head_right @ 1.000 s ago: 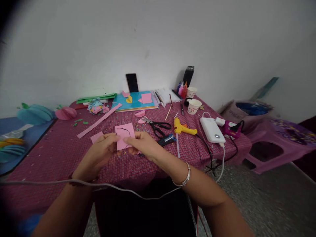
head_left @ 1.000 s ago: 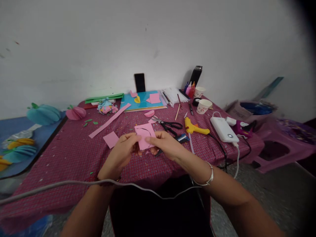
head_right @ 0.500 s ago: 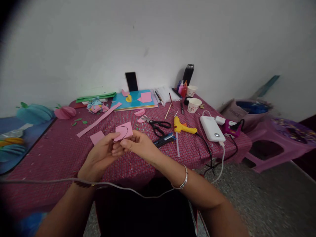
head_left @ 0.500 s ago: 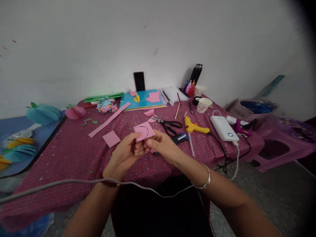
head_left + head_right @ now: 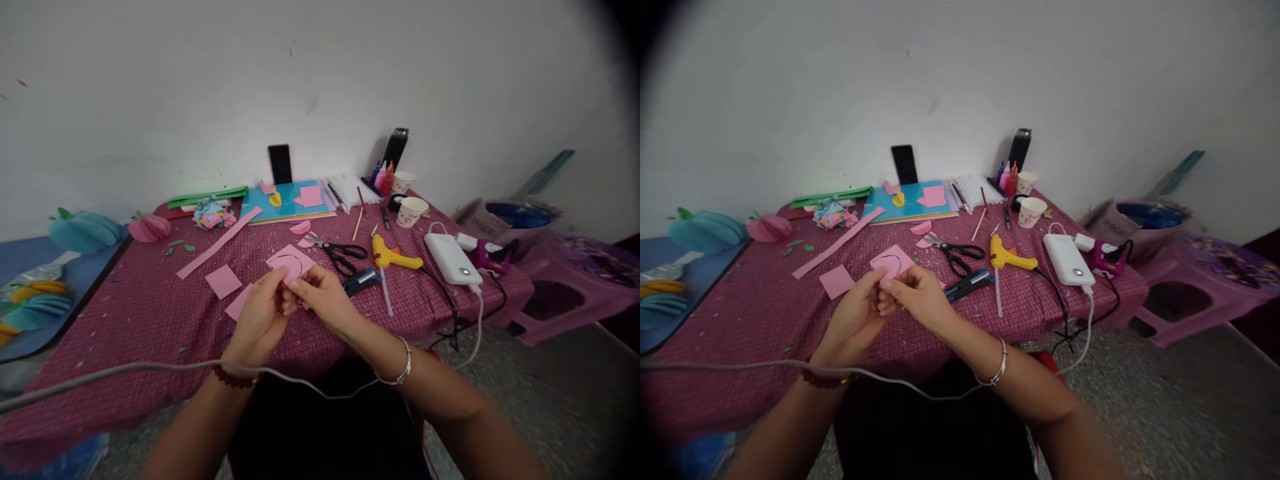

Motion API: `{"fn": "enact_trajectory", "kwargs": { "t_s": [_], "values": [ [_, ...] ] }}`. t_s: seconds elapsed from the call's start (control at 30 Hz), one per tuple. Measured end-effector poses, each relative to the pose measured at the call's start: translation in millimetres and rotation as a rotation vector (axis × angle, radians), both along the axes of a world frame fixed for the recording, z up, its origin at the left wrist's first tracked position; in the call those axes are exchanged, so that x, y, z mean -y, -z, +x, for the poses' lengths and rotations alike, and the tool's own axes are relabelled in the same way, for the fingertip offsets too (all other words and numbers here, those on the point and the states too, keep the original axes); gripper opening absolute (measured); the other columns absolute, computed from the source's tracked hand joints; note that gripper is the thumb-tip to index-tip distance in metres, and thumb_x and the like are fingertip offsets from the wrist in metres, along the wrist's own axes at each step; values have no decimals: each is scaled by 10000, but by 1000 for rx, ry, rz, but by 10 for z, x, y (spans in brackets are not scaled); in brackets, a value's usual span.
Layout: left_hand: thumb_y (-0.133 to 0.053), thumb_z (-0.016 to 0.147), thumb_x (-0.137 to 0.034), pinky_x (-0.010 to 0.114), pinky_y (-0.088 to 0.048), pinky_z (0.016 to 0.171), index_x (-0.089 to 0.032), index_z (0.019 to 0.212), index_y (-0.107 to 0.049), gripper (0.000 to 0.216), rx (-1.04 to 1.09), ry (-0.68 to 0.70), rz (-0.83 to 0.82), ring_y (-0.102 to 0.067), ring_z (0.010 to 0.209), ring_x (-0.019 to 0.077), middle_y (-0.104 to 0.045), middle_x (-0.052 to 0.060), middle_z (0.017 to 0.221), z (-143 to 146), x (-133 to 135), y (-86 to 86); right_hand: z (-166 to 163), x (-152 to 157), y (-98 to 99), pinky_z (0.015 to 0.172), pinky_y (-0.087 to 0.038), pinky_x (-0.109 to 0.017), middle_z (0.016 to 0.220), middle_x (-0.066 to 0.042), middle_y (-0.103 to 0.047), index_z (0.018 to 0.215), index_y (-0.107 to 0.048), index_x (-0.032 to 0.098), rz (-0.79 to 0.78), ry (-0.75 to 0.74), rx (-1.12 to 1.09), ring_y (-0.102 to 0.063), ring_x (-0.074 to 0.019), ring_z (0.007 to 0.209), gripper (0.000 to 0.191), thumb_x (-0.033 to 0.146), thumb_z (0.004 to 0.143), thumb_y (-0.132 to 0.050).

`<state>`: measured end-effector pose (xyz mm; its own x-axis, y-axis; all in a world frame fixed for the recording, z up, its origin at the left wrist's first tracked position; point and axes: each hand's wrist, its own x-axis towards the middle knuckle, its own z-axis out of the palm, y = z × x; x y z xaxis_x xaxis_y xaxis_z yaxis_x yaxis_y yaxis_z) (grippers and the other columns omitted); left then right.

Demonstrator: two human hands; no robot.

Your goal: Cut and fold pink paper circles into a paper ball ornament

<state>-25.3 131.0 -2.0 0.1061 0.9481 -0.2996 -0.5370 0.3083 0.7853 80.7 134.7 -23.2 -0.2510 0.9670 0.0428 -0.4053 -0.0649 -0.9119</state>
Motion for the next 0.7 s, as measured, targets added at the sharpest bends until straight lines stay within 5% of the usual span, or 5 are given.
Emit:
{"fn": "enact_trajectory", "kwargs": {
  "t_s": [0.23, 0.7],
  "values": [
    [-645, 743, -294, 183, -291, 408, -163, 534, -482, 296, -98, -68, 162, -390, 391, 50, -464, -57, 431, 31, 43, 54, 23, 17, 16, 478, -435, -222, 540, 59, -592, 664, -506, 198, 67, 43, 26, -524, -77, 458, 434, 540, 633, -772],
    [-563, 874, -371, 224, -328, 469, -187, 566, -462, 373, -648, -285, 468, -409, 473, 90, -460, -55, 499, -39, 71, 264, 29, 14, 107, 475, -315, -207, 510, 61, -528, 614, -541, 174, 13, 42, -78, -423, -69, 461, 287, 350, 722, -739]
  ]
}}
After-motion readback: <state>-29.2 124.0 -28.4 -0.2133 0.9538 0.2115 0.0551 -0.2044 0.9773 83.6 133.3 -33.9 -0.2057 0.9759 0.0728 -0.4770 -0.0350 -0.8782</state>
